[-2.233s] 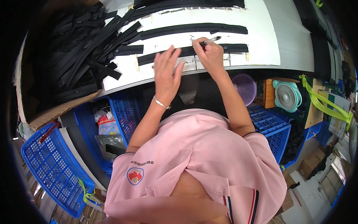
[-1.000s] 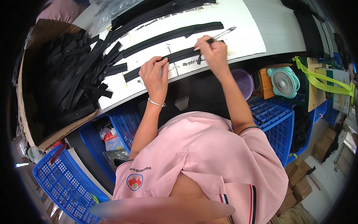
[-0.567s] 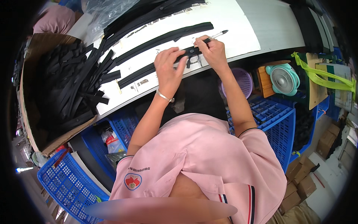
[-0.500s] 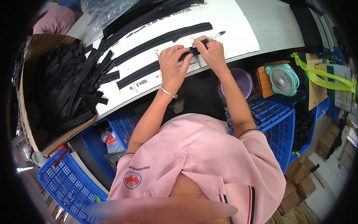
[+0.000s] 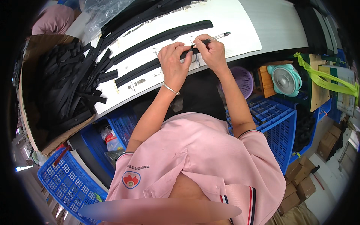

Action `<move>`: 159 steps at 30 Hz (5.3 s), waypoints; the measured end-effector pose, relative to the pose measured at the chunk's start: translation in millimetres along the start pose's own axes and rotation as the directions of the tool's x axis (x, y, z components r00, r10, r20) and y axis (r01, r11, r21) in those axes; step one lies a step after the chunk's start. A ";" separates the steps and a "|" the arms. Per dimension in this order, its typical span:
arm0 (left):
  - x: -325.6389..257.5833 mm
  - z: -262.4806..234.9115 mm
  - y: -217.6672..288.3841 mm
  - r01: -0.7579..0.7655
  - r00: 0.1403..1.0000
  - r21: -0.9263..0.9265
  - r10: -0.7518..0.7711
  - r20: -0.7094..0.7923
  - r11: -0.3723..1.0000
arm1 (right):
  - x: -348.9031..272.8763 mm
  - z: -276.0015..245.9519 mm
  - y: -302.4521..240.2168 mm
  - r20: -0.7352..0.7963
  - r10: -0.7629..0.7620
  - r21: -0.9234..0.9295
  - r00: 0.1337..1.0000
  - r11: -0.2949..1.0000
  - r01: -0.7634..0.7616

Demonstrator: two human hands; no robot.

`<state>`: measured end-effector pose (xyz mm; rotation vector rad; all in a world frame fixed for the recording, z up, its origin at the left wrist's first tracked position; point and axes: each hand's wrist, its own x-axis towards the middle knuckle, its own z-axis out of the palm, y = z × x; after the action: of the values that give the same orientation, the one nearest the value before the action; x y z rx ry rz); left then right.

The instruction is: The recorder uses a pen and a guide on a table to mark specific points on black zippers.

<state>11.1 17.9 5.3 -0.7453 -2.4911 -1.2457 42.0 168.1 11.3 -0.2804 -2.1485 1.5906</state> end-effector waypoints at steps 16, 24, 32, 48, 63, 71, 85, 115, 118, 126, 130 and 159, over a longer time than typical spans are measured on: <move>-4.5 -2.9 -3.7 -0.041 0.998 -0.039 0.039 -0.048 0.998 | -2.0 -6.6 14.6 0.157 -0.099 -0.205 0.983 0.970 0.130; -29.8 -102.8 -57.0 0.106 0.979 0.222 -0.064 -0.191 0.969 | -5.4 -7.7 1.8 0.100 0.069 0.062 0.993 0.995 -0.076; -41.7 -202.6 -143.5 0.204 0.978 0.629 -0.124 -0.168 0.750 | 6.0 16.6 -12.7 0.242 -0.192 -0.668 0.951 0.678 0.307; -34.2 -130.8 -95.0 0.053 0.989 0.240 -0.017 -0.150 0.969 | 2.1 63.1 -23.5 0.014 -0.235 -0.493 0.972 0.844 0.211; -46.4 -112.7 -65.9 0.067 0.976 0.142 -0.035 -0.213 0.988 | -67.1 83.1 -46.6 0.361 -0.375 -0.428 0.854 0.747 0.509; -51.7 -130.0 -84.3 0.137 0.985 0.308 -0.097 -0.141 0.941 | -77.3 65.3 -36.5 0.471 -0.398 -0.542 0.787 0.574 0.614; -57.1 -120.5 -56.7 0.020 0.998 0.398 -0.039 0.039 0.917 | -66.3 25.3 -21.0 0.446 -0.362 -0.596 0.819 0.562 0.573; -103.9 -147.9 -81.1 0.171 0.985 0.410 -0.156 -0.070 0.896 | -32.4 108.1 -69.9 0.658 -0.362 -0.291 0.660 0.686 0.667; -104.5 -146.4 -80.5 0.174 0.985 0.414 -0.152 -0.084 0.894 | -23.1 128.9 -56.9 0.643 -0.321 -0.374 0.696 0.662 0.650; -106.1 -148.6 -81.4 0.206 0.978 0.373 -0.184 -0.096 0.905 | -26.9 149.5 -84.9 0.478 -0.245 -0.183 0.844 0.911 0.369; -103.5 -148.6 -81.9 0.209 0.978 0.345 -0.189 -0.090 0.915 | -39.5 164.4 -84.5 0.422 -0.161 -0.032 0.892 0.981 0.192; -104.7 -144.2 -82.5 0.201 0.978 0.395 -0.163 -0.128 0.896 | -42.7 177.4 -50.3 0.431 -0.151 -0.039 0.890 0.982 0.186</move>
<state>53.3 -173.4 -9.4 -0.3470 -2.6606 -0.7429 1.7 -16.8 7.3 0.2546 -2.4829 1.5777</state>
